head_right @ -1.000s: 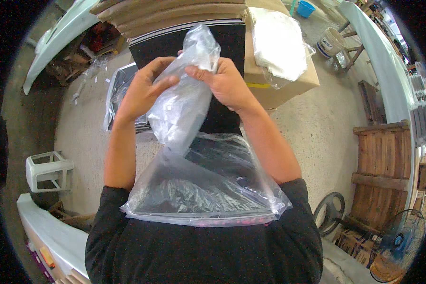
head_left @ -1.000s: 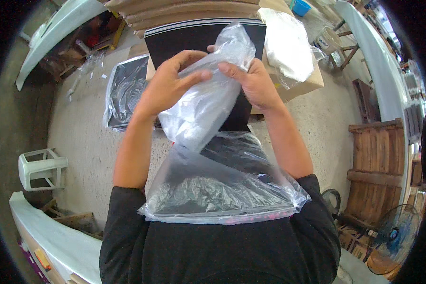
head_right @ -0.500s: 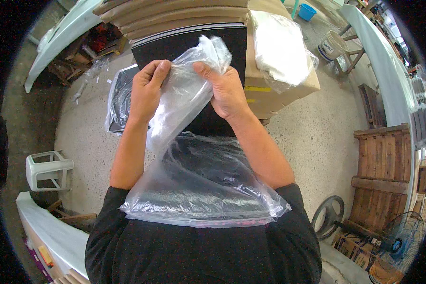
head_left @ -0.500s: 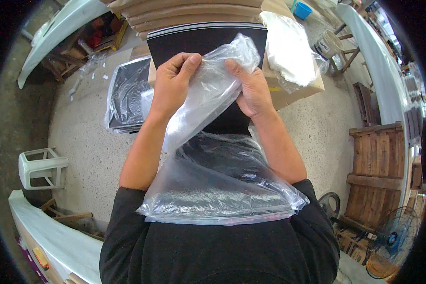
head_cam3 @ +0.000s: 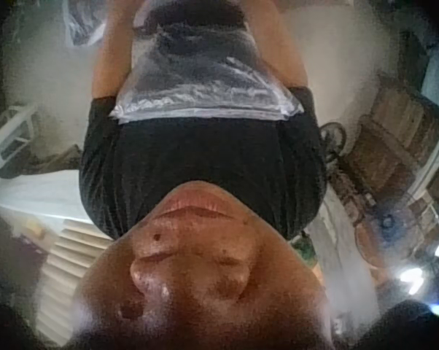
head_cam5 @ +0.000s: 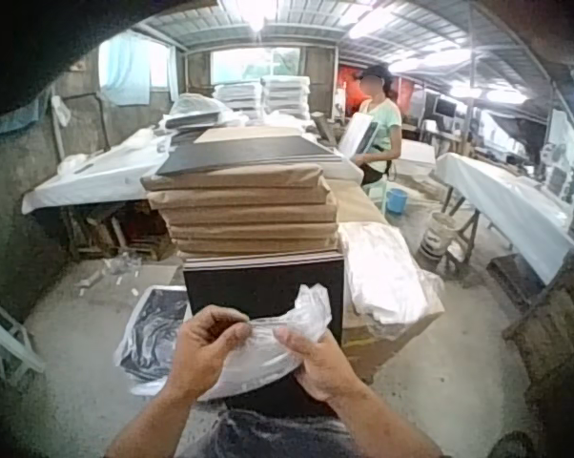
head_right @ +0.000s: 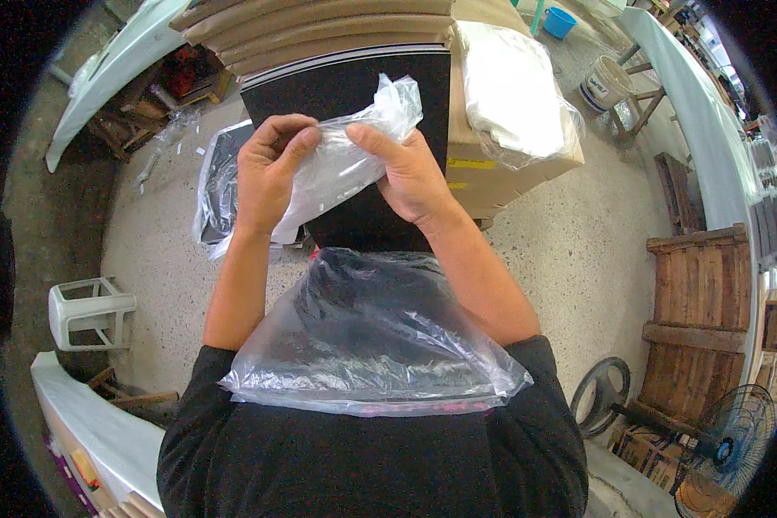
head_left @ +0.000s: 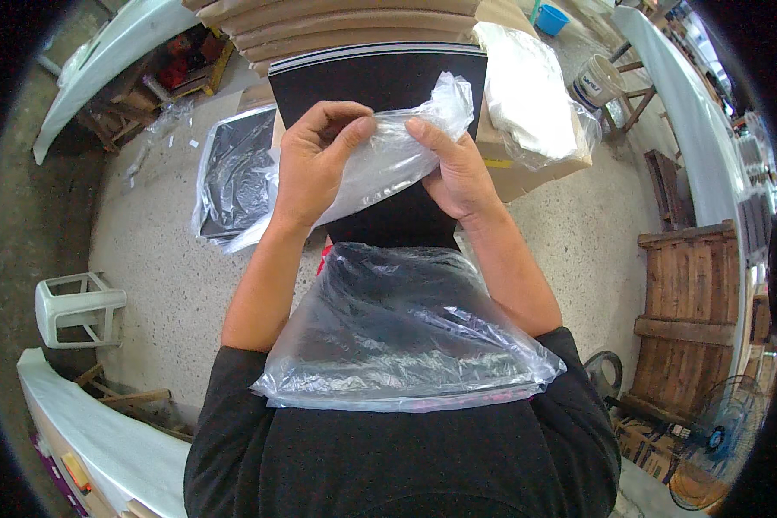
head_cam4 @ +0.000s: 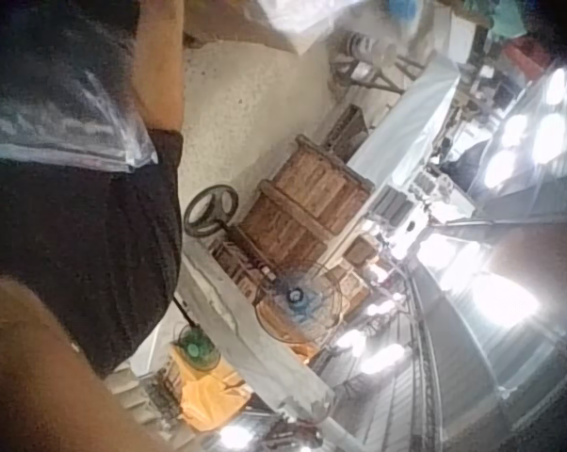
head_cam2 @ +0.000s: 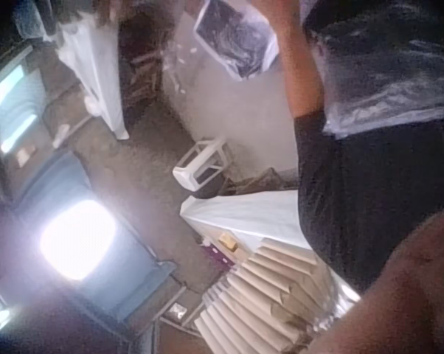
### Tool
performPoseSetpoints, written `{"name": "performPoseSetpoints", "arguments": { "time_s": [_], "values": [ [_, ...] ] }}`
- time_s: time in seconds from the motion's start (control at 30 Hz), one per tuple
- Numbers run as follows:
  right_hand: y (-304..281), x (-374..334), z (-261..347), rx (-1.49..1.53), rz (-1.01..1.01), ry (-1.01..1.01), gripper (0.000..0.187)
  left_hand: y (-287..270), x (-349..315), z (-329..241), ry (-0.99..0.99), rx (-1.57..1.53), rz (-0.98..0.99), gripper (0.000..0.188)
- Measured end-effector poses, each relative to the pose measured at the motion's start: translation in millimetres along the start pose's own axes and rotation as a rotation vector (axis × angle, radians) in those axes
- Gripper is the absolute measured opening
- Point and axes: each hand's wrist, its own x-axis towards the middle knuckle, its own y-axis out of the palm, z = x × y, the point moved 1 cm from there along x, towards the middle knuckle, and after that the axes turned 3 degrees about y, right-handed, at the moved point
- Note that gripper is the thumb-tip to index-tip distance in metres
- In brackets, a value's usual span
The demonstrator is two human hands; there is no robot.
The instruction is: The person picks up a dark rectangular board from a stack and places it into a clear plastic bag by hand, repeating this action with several more boards.
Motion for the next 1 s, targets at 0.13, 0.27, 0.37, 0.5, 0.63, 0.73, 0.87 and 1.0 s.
{"name": "performPoseSetpoints", "arguments": {
  "time_s": [0.13, 0.27, 0.37, 0.5, 0.63, 0.73, 0.87, 1.0],
  "values": [
    [-11.2, 1.2, -4.1, -0.147, -0.015, 0.025, 0.031, -4.1, -0.5, -1.3, -0.061, 0.053, 0.042, 0.017],
    [-2.6, -1.5, -3.7, 0.042, -0.019, -0.039, 0.026, -3.0, -3.2, 3.8, -0.023, 0.186, 0.062, 0.018],
    [-8.7, -4.8, -3.3, 0.168, 0.138, -0.035, 0.022, -5.1, 0.0, 4.6, 0.067, 0.221, 0.09, 0.021],
    [-35.6, -26.1, 14.8, -0.14, 0.194, 0.041, 0.029, -10.2, 17.0, -0.6, -0.179, -0.616, 0.045, 0.025],
    [-40.4, -30.7, 30.0, -0.596, 0.162, 0.048, 0.026, -12.9, -14.1, 21.4, -0.444, 0.055, 0.239, 0.029],
    [-57.7, -41.9, 39.7, -0.363, -0.057, 0.123, 0.027, -18.4, -25.3, 8.7, -0.265, 0.073, 1.004, 0.029],
    [-98.4, -55.8, 41.1, -0.978, 0.21, 0.078, 0.034, -51.1, 3.3, -2.6, -0.415, -0.957, 0.357, 0.027],
    [-112.8, -52.9, 47.4, 0.214, -0.022, -0.048, 0.037, -63.9, -25.7, 24.9, 0.075, -0.171, 0.693, 0.028]
  ]
}}
